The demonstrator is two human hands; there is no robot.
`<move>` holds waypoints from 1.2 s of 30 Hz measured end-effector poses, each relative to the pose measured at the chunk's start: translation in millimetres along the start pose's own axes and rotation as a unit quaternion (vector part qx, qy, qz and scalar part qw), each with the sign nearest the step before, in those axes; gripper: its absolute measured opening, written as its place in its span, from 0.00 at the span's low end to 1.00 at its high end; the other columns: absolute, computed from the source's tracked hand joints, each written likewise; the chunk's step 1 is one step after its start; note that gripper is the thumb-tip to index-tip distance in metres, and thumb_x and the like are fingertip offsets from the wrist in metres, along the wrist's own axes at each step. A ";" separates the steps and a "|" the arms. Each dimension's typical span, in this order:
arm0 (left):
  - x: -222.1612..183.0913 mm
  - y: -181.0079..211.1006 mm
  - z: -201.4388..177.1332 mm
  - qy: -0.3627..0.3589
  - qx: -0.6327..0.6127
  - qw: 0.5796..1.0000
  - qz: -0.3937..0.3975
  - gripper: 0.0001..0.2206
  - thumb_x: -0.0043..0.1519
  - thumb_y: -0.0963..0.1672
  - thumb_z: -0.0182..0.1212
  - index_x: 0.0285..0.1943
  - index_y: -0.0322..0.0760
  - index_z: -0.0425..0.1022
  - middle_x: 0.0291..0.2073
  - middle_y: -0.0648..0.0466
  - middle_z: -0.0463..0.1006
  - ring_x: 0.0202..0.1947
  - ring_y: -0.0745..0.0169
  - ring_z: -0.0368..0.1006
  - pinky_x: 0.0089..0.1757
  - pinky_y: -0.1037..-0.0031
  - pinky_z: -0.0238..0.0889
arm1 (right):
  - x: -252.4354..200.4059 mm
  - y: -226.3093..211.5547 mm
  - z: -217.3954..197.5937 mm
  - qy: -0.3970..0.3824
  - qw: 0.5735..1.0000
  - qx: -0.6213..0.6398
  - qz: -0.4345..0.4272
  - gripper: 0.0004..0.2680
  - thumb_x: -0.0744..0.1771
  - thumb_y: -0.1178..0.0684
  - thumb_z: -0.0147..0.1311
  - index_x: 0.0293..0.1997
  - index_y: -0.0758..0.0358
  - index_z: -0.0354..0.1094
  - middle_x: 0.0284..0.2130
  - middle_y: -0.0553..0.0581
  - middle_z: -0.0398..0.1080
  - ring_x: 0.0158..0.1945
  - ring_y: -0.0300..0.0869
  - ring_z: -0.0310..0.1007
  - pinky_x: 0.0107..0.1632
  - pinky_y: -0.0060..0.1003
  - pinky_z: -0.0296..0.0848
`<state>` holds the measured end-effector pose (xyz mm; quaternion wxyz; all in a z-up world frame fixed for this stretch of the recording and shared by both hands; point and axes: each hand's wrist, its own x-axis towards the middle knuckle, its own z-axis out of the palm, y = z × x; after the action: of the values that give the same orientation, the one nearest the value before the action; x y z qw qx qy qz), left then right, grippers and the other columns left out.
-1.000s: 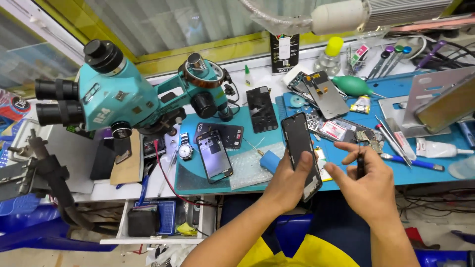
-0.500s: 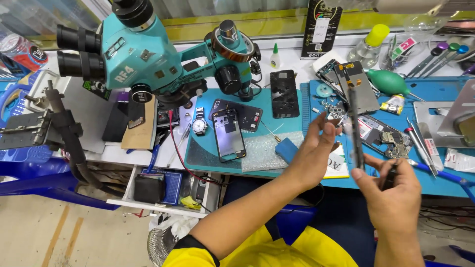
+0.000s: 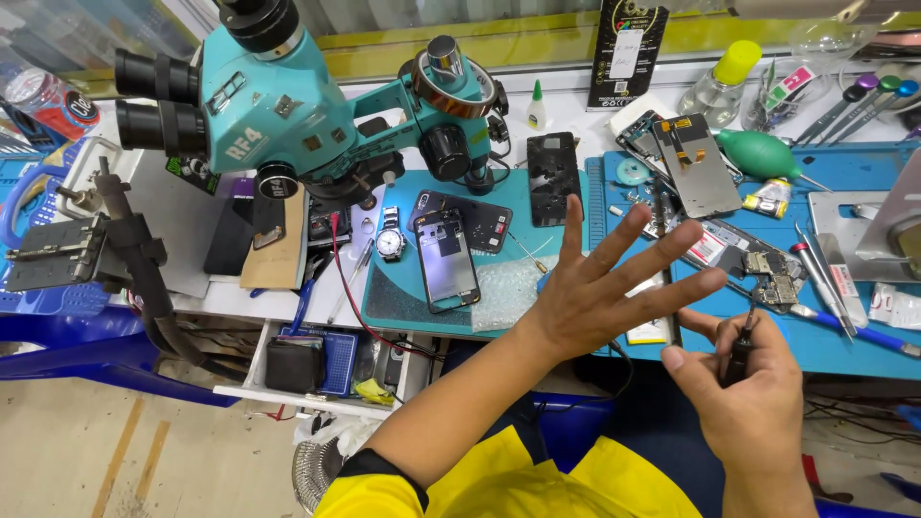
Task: The person is preparing a new LCD screen for a mobile phone by peeling off protective plastic films and inspecting the part at a repair bench.
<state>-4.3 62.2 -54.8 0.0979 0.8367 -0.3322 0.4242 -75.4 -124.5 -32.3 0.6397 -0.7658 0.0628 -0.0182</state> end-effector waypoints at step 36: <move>-12.3 3.4 -17.2 0.081 -0.219 0.970 0.074 0.23 0.69 0.43 0.72 0.68 0.54 0.64 0.69 0.59 0.66 0.72 0.39 0.63 0.69 0.21 0.39 | 22.0 -40.5 -4.8 -0.107 0.971 0.186 0.108 0.17 0.70 0.51 0.46 0.67 0.57 0.71 0.13 0.49 0.52 0.16 0.35 0.47 0.19 0.32 0.48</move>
<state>-22.7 73.2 -54.0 0.2733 0.7309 -0.4693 0.4133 -51.1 -124.8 7.3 0.7720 -0.6198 0.0717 0.1215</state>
